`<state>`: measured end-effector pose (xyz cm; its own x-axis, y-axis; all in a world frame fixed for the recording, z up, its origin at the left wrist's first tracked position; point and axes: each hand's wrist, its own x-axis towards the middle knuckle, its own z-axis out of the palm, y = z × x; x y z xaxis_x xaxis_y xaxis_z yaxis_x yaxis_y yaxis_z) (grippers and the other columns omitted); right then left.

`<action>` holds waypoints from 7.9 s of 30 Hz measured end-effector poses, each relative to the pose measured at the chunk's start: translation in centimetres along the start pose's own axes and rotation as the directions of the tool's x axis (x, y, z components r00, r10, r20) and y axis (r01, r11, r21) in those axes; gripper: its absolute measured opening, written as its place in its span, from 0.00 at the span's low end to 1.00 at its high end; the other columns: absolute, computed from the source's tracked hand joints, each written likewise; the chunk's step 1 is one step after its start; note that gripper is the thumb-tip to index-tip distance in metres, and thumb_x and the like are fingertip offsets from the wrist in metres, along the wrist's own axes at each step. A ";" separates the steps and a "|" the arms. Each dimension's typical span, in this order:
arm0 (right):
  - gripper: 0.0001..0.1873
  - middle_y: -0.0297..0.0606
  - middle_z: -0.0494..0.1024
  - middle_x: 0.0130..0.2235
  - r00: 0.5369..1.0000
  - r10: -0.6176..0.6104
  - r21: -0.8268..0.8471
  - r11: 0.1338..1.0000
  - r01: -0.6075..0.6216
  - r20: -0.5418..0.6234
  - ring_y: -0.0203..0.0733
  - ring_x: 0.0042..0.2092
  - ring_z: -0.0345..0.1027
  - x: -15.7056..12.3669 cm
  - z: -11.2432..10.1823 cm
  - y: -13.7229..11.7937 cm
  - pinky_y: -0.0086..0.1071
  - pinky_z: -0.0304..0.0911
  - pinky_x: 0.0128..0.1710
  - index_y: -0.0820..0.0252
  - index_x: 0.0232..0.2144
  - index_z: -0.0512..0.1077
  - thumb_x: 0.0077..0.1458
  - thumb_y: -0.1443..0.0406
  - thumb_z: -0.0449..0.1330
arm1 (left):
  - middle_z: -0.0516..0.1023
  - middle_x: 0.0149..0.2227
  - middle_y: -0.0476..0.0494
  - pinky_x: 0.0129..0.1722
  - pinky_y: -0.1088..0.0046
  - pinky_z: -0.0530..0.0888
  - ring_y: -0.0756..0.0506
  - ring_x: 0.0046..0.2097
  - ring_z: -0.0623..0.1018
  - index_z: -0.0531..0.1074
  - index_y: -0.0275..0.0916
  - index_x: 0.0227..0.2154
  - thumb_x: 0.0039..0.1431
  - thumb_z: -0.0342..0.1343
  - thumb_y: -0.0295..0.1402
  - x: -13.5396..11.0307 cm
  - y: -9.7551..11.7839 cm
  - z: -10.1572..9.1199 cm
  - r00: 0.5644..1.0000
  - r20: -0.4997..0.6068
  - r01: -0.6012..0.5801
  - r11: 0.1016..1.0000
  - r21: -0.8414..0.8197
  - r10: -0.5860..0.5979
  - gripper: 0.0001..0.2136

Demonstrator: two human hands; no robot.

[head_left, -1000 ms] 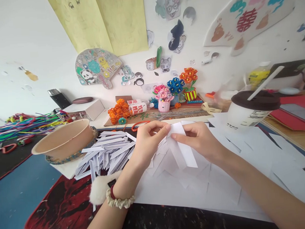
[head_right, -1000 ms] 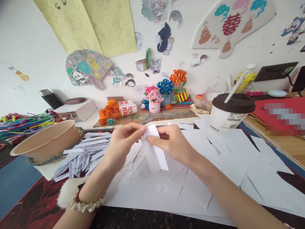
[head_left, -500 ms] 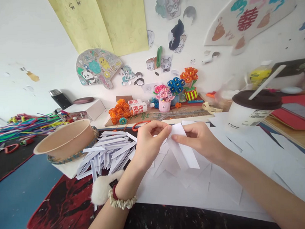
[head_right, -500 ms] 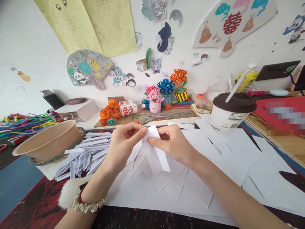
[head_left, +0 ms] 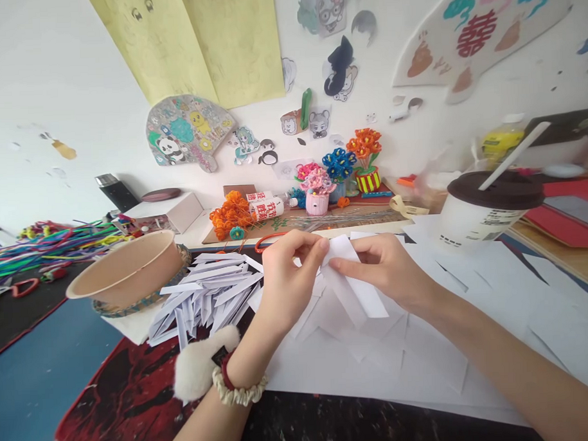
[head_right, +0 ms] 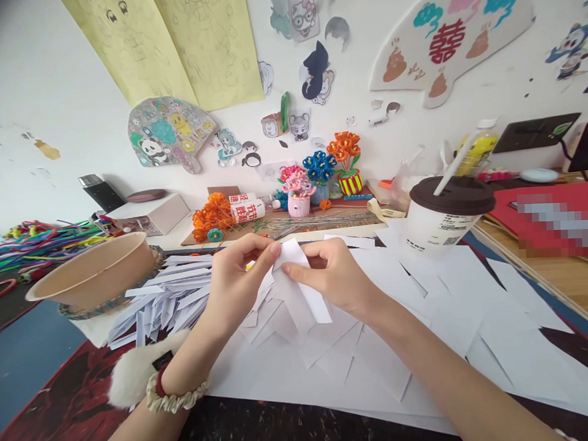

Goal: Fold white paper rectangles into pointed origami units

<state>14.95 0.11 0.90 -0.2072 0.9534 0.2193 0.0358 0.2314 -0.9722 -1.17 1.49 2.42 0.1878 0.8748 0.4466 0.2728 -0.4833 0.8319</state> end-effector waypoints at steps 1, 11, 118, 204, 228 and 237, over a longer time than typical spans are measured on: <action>0.11 0.37 0.74 0.26 1.000 0.003 0.009 1.000 -0.003 0.000 0.38 0.27 0.66 0.0 0.0 0.0 0.29 0.60 0.24 0.62 0.25 0.77 0.50 0.59 0.65 | 0.75 0.28 0.46 0.33 0.73 0.68 0.49 0.31 0.71 0.72 0.37 0.26 0.59 0.56 0.34 0.0 0.0 0.0 1.000 -0.004 -0.022 0.999 0.034 0.022 0.08; 0.11 0.37 0.75 0.26 0.998 0.035 0.042 0.999 -0.033 -0.042 0.39 0.27 0.67 0.1 -0.1 -0.5 0.29 0.61 0.23 0.62 0.24 0.75 0.48 0.58 0.65 | 0.66 0.25 0.50 0.27 0.73 0.58 0.50 0.27 0.65 0.61 0.39 0.22 0.66 0.45 0.34 -0.4 -0.6 0.4 0.968 0.037 -0.231 0.816 0.530 0.250 0.15; 0.19 0.36 0.73 0.21 0.989 0.040 0.059 0.998 -0.032 -0.143 0.39 0.26 0.66 0.4 -1.2 -0.9 0.33 0.64 0.28 0.61 0.25 0.76 0.45 0.50 0.67 | 0.71 0.33 0.46 0.36 0.70 0.65 0.46 0.36 0.68 0.73 0.40 0.31 0.60 0.57 0.30 -0.1 -0.4 0.1 0.877 0.100 -0.445 0.714 0.540 0.471 0.02; 0.13 0.37 0.74 0.26 0.994 0.098 0.242 0.964 -0.109 0.055 0.36 0.26 0.66 0.4 -0.6 -0.5 0.34 0.66 0.29 0.63 0.31 0.76 0.53 0.58 0.64 | 0.66 0.23 0.52 0.27 0.76 0.61 0.51 0.27 0.64 0.63 0.38 0.22 0.63 0.51 0.37 -0.4 0.3 0.8 0.998 0.055 0.030 0.991 0.130 -0.038 0.14; 0.12 0.34 0.71 0.23 0.996 -0.032 0.133 0.990 0.042 -0.078 0.35 0.24 0.64 0.4 -1.1 -0.6 0.31 0.62 0.25 0.62 0.25 0.74 0.54 0.59 0.63 | 0.70 0.26 0.50 0.27 0.76 0.65 0.51 0.27 0.68 0.68 0.38 0.27 0.61 0.53 0.40 -0.3 0.5 0.2 0.978 0.189 0.088 0.996 0.015 -0.089 0.12; 0.09 0.36 0.74 0.27 0.999 -0.029 0.142 0.989 0.032 -0.021 0.35 0.26 0.64 0.3 -1.3 -0.5 0.31 0.63 0.27 0.61 0.30 0.76 0.52 0.61 0.64 | 0.71 0.26 0.50 0.27 0.77 0.66 0.51 0.27 0.68 0.69 0.38 0.26 0.60 0.54 0.40 -0.3 0.4 0.3 0.988 0.136 0.066 0.997 0.027 -0.069 0.12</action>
<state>16.11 0.57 1.54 -0.1871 0.9502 0.2492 -0.1098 0.2318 -0.9665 -0.84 1.00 2.49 0.2948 0.8934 0.3391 0.3104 -0.4251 0.8503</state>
